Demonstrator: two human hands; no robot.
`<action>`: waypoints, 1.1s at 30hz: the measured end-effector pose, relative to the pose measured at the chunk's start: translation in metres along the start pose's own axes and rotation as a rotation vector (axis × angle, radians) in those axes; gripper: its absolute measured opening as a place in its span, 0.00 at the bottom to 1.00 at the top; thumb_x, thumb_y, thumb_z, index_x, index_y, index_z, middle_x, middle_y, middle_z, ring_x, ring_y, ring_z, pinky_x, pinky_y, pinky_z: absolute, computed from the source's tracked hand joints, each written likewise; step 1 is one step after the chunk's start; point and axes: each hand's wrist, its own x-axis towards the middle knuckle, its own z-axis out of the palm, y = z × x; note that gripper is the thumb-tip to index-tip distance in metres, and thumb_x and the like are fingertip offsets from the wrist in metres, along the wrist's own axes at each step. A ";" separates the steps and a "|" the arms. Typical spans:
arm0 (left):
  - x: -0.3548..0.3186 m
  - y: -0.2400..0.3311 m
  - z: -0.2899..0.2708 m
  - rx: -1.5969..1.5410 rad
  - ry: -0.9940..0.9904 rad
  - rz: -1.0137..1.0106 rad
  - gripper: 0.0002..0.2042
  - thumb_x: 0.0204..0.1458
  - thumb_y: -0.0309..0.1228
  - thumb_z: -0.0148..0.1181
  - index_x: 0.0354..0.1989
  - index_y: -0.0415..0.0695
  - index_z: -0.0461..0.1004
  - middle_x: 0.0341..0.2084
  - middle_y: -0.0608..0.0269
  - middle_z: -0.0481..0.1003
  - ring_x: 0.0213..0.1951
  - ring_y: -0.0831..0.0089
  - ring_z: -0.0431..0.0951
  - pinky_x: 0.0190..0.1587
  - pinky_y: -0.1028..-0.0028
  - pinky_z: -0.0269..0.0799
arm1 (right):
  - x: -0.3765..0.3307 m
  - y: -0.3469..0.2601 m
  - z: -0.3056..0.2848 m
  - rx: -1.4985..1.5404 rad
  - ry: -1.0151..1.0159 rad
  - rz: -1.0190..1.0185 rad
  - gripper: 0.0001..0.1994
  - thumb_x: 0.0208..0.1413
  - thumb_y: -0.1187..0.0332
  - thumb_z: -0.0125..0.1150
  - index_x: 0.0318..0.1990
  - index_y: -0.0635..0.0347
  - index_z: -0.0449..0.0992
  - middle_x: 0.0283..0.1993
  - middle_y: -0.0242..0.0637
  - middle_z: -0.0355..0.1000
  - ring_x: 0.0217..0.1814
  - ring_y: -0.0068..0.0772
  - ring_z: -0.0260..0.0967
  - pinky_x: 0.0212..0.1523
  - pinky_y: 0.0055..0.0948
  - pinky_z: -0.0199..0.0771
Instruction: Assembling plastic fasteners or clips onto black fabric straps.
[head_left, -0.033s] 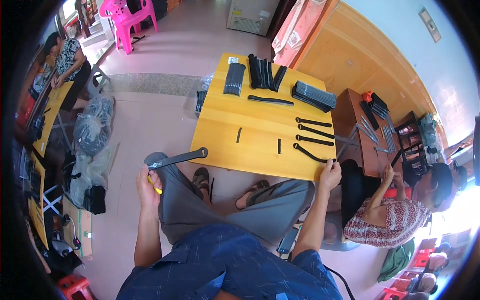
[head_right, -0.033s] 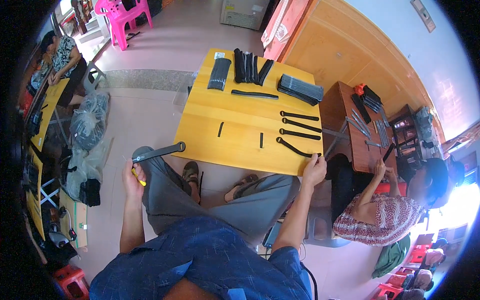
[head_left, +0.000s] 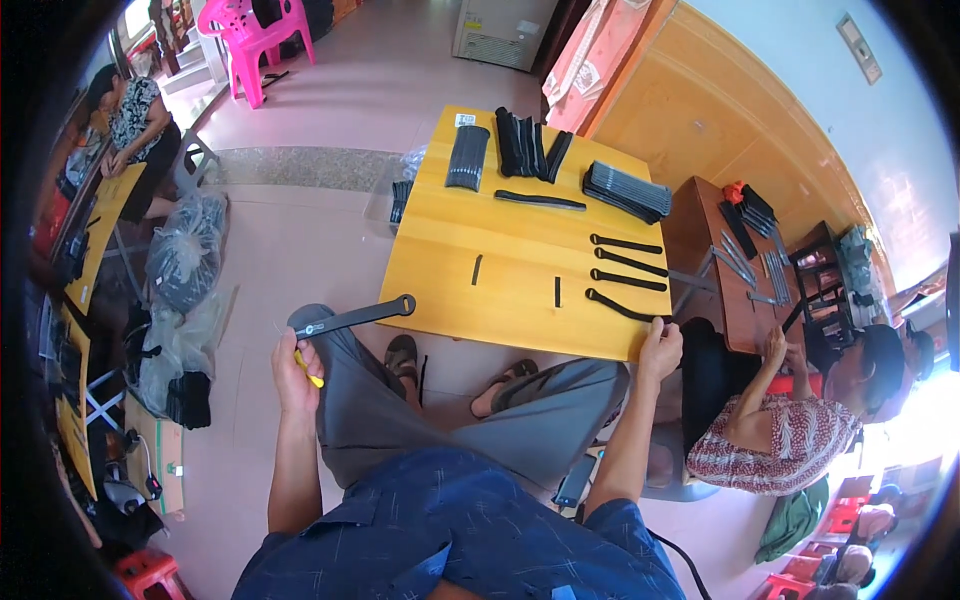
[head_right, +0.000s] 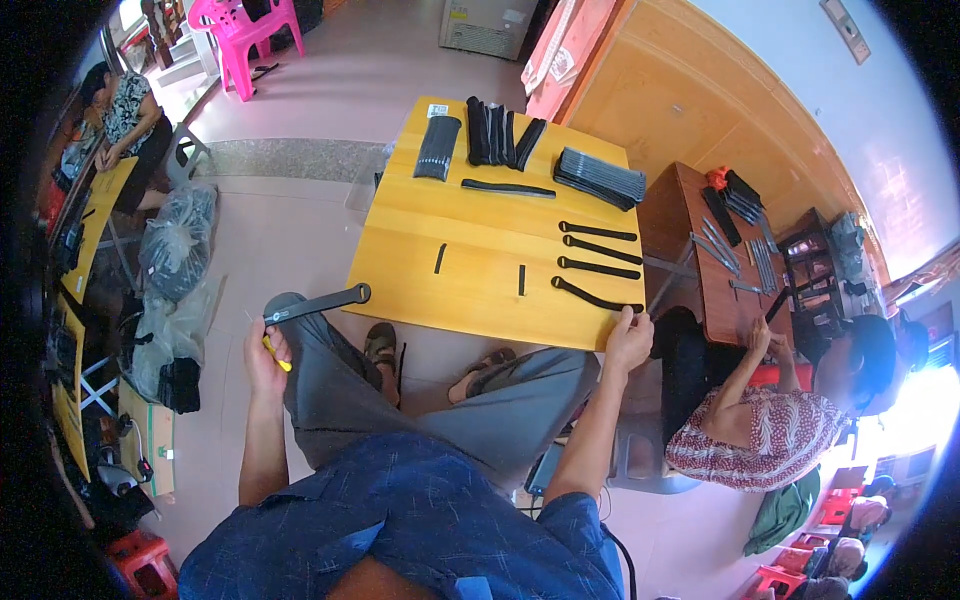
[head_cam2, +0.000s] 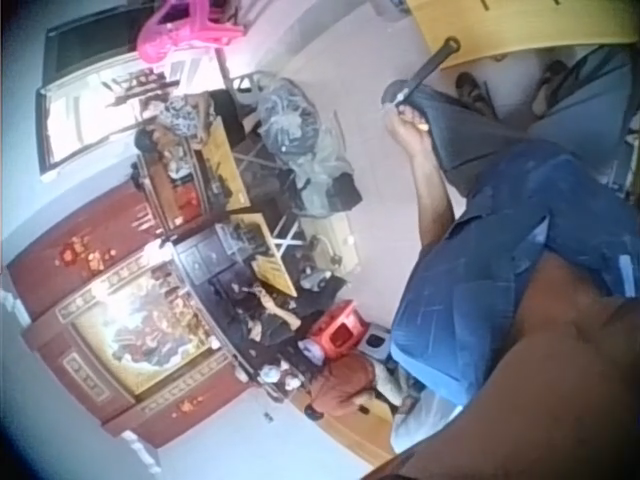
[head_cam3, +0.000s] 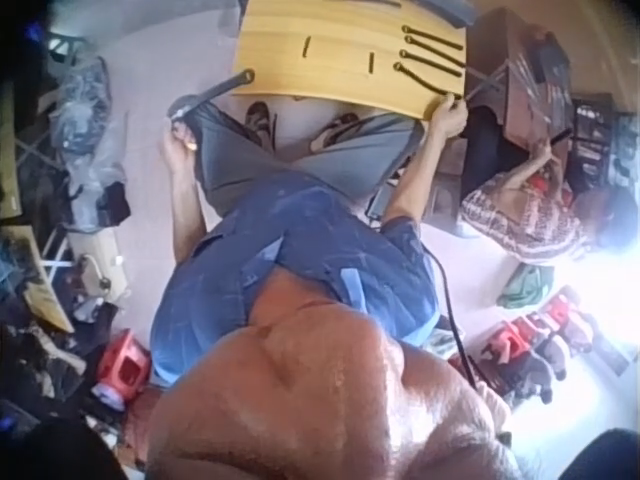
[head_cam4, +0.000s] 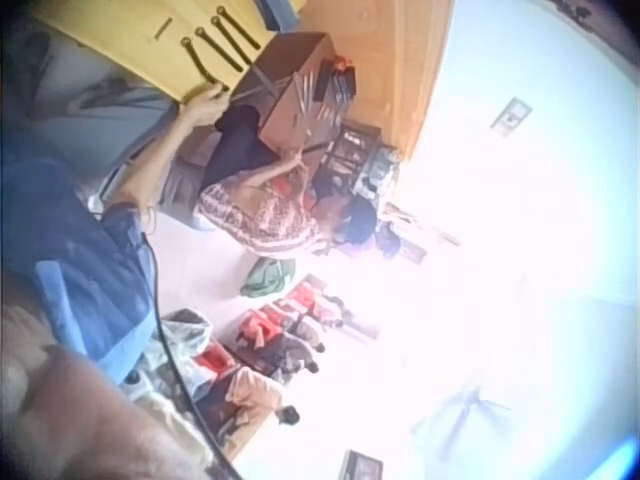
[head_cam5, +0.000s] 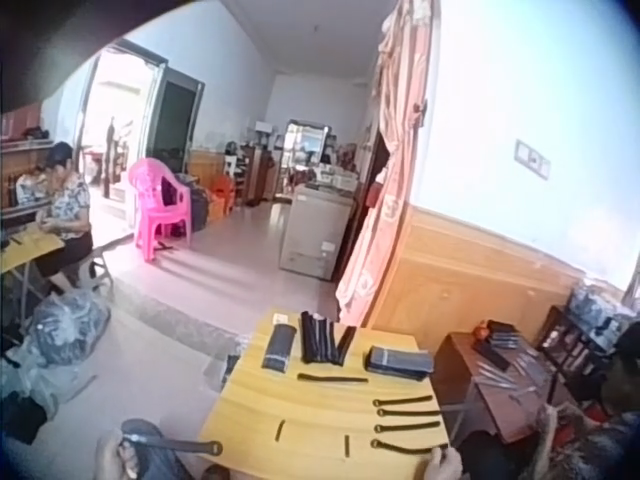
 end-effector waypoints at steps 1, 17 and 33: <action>0.000 0.001 0.002 0.005 -0.007 -0.003 0.17 0.69 0.46 0.51 0.29 0.51 0.68 0.16 0.74 0.64 0.15 0.82 0.60 0.18 0.78 0.56 | 0.000 0.001 0.000 -0.002 0.001 0.001 0.16 0.64 0.56 0.63 0.41 0.64 0.77 0.39 0.49 0.76 0.42 0.53 0.75 0.45 0.48 0.75; -0.010 -0.010 0.034 0.091 -0.055 -0.085 0.16 0.70 0.44 0.51 0.30 0.49 0.66 0.16 0.72 0.63 0.14 0.81 0.60 0.17 0.77 0.56 | -0.034 -0.046 0.026 0.167 -0.216 -0.546 0.19 0.62 0.64 0.63 0.56 0.64 0.77 0.61 0.55 0.71 0.63 0.58 0.69 0.64 0.49 0.68; -0.009 -0.044 0.104 0.284 -0.397 -0.149 0.16 0.69 0.41 0.52 0.29 0.46 0.69 0.18 0.74 0.65 0.17 0.84 0.61 0.18 0.79 0.56 | -0.153 -0.226 -0.027 0.656 -0.662 -0.994 0.20 0.59 0.68 0.65 0.59 0.59 0.75 0.56 0.48 0.77 0.59 0.55 0.73 0.61 0.46 0.71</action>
